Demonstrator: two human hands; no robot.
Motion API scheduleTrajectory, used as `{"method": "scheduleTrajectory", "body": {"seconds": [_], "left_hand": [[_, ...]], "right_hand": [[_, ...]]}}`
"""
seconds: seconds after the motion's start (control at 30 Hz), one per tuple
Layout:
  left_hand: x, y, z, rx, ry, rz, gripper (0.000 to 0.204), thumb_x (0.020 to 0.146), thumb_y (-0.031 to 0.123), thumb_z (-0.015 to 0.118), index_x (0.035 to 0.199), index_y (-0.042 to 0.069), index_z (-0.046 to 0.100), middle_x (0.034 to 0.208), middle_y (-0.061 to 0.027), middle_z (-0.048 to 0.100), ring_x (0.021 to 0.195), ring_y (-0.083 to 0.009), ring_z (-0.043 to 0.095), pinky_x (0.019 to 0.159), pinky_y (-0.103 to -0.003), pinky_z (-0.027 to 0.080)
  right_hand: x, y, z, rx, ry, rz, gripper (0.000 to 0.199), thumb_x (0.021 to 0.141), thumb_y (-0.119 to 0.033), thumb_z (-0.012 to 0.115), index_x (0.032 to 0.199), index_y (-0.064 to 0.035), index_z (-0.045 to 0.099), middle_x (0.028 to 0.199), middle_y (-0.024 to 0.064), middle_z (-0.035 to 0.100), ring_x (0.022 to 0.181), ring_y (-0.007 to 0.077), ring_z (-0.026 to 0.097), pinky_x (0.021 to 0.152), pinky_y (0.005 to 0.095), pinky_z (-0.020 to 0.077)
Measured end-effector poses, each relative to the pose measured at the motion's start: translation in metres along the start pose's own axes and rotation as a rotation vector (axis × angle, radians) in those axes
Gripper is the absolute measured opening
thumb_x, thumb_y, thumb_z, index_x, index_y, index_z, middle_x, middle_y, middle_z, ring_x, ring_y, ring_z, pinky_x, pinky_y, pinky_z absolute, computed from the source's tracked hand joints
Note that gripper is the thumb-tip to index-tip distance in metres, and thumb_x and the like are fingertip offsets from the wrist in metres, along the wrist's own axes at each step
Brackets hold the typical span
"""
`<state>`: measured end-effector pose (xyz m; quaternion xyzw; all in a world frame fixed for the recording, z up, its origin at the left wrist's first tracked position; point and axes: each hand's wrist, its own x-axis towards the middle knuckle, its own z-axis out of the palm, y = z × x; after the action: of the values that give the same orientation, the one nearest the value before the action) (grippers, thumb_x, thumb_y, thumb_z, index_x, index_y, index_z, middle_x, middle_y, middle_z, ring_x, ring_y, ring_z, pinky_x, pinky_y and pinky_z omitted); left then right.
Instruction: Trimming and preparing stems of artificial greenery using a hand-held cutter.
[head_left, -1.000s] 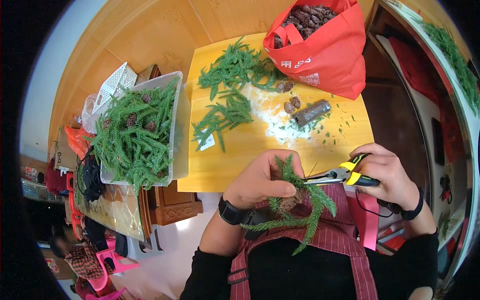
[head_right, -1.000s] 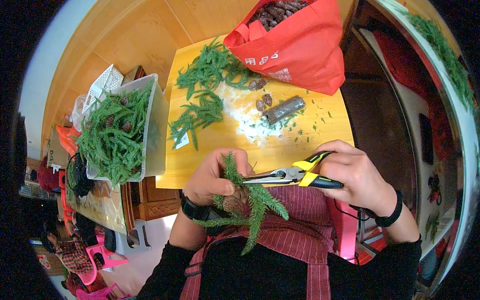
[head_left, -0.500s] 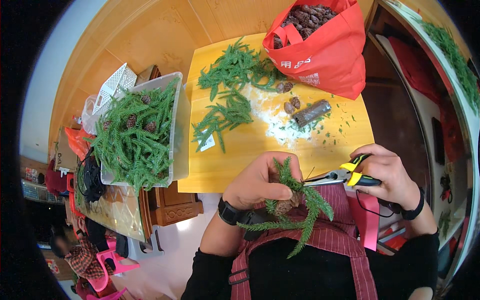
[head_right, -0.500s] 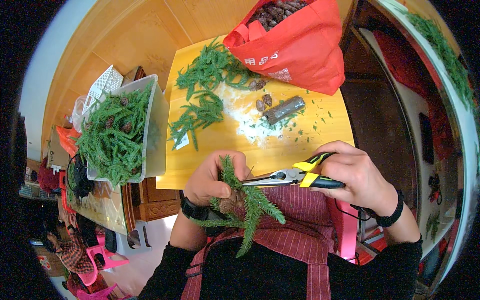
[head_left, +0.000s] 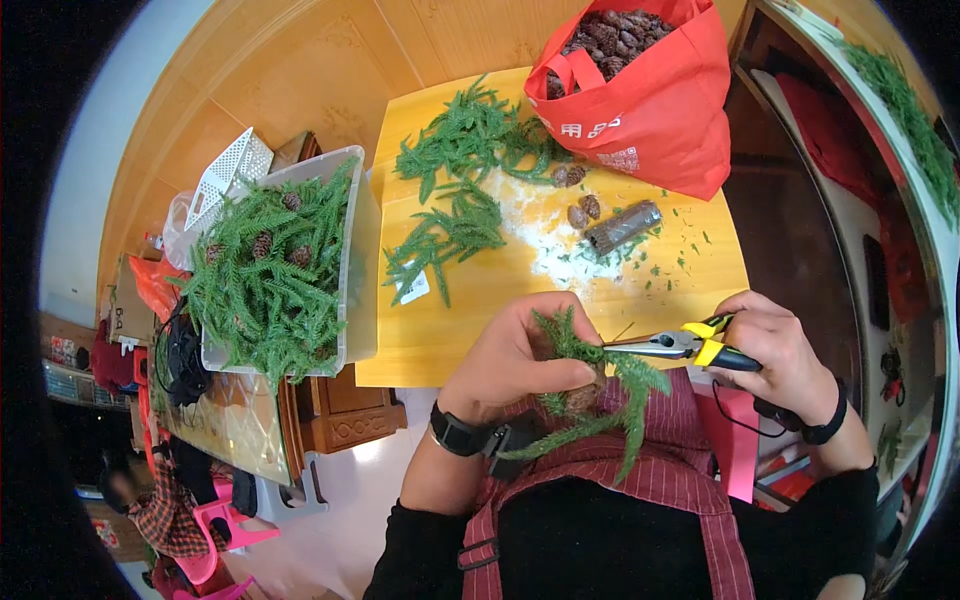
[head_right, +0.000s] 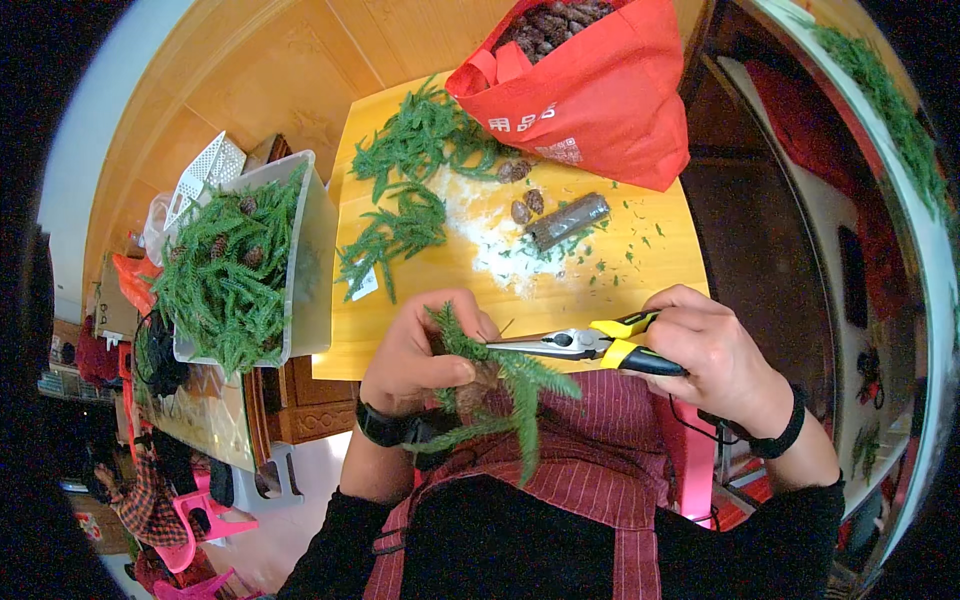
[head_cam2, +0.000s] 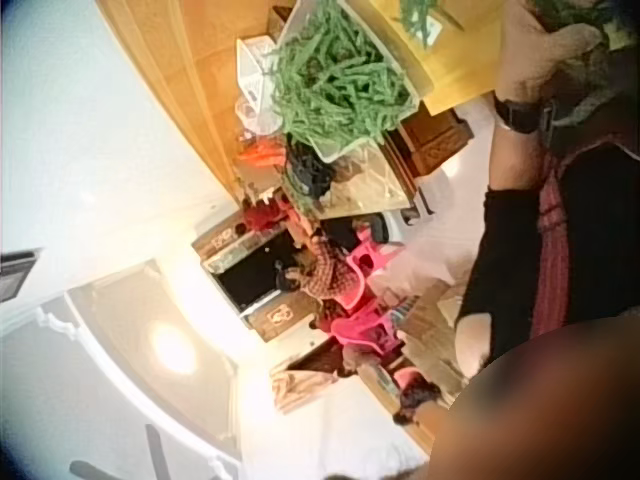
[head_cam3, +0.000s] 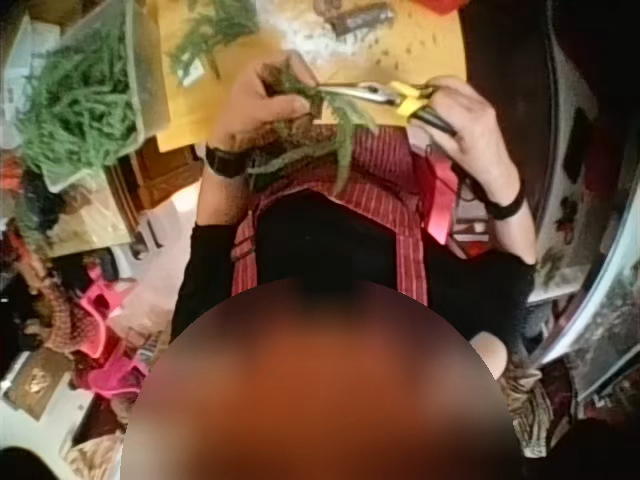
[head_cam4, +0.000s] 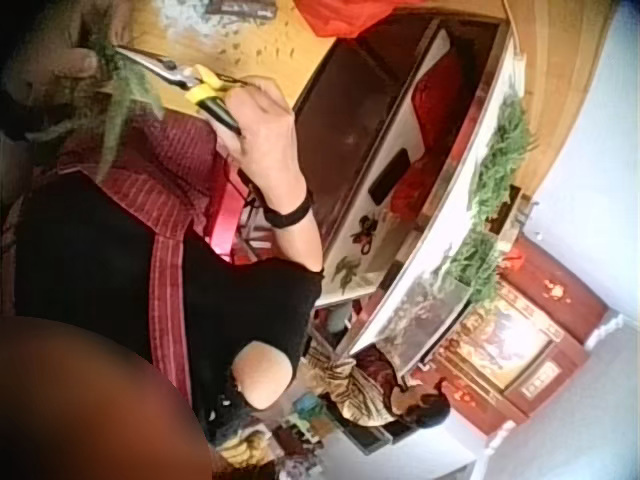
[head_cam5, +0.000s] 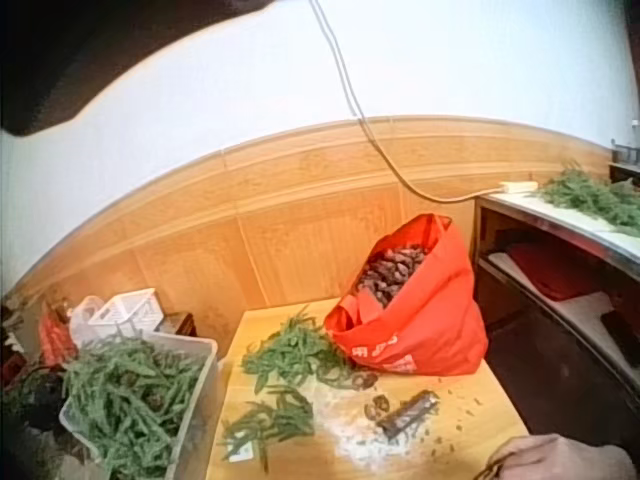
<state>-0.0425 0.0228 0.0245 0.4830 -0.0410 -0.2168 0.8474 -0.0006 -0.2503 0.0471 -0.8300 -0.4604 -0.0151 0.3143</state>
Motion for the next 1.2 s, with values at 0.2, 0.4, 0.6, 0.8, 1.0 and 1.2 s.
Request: {"method": "scheduleTrajectory", "body": {"seconds": [0.2,0.4,0.6,0.8,1.0,1.2], "left_hand": [[-0.001,0.002,0.013,0.651,0.233,0.369,0.025,0.064,0.000,0.073,0.082,0.001,0.057,0.081,-0.0085,0.060,0.075,-0.0143,0.058,0.067,-0.026,0.046],[0.001,-0.003,0.015,1.167,0.367,0.757,0.023,0.066,0.002,0.073,0.082,0.000,0.057,0.084,-0.0092,0.061,0.074,-0.0145,0.059,0.067,-0.025,0.047],[-0.003,0.004,0.006,0.311,0.180,0.259,0.022,0.069,-0.002,0.068,0.086,0.000,0.054,0.082,-0.0067,0.059,0.072,-0.0118,0.058,0.064,-0.024,0.047],[0.001,-0.003,0.000,0.070,0.067,0.113,0.029,0.063,0.009,0.073,0.082,0.001,0.052,0.080,-0.0091,0.058,0.070,-0.0147,0.055,0.061,-0.025,0.045],[0.005,-0.007,0.004,-0.069,0.016,0.090,0.032,0.062,0.014,0.074,0.079,0.002,0.051,0.072,-0.0055,0.053,0.065,-0.0139,0.052,0.057,-0.025,0.043],[0.007,-0.015,0.006,-0.225,-0.097,0.046,0.035,0.063,0.018,0.074,0.076,0.004,0.045,0.063,-0.0023,0.046,0.057,-0.0133,0.047,0.049,-0.025,0.038]], "right_hand": [[0.001,-0.008,0.003,-0.021,0.010,0.071,0.025,0.067,-0.012,0.070,0.066,-0.0013,0.047,0.062,0.0130,0.050,0.072,0.0323,0.054,0.069,0.0377,0.0466],[0.004,-0.024,0.000,0.051,-0.044,0.363,0.022,0.070,-0.014,0.068,0.068,-0.0007,0.050,0.065,0.0125,0.053,0.075,0.0316,0.055,0.071,0.0364,0.0452],[0.002,-0.004,-0.011,0.199,-0.103,0.240,0.023,0.071,-0.021,0.069,0.075,-0.0012,0.059,0.069,0.0098,0.056,0.090,0.0305,0.056,0.076,0.0367,0.0442],[0.005,0.005,-0.010,0.312,-0.168,0.166,0.026,0.070,-0.023,0.070,0.075,-0.0006,0.059,0.069,0.0096,0.057,0.095,0.0327,0.056,0.078,0.0384,0.0435],[0.007,0.012,-0.004,0.351,-0.216,0.139,0.027,0.070,-0.023,0.070,0.074,0.0004,0.058,0.070,0.0099,0.058,0.093,0.0329,0.056,0.077,0.0380,0.0439],[0.010,0.020,0.003,0.377,-0.219,0.100,0.028,0.068,-0.024,0.073,0.074,-0.0006,0.059,0.070,0.0095,0.058,0.089,0.0305,0.056,0.072,0.0362,0.0446]]}}
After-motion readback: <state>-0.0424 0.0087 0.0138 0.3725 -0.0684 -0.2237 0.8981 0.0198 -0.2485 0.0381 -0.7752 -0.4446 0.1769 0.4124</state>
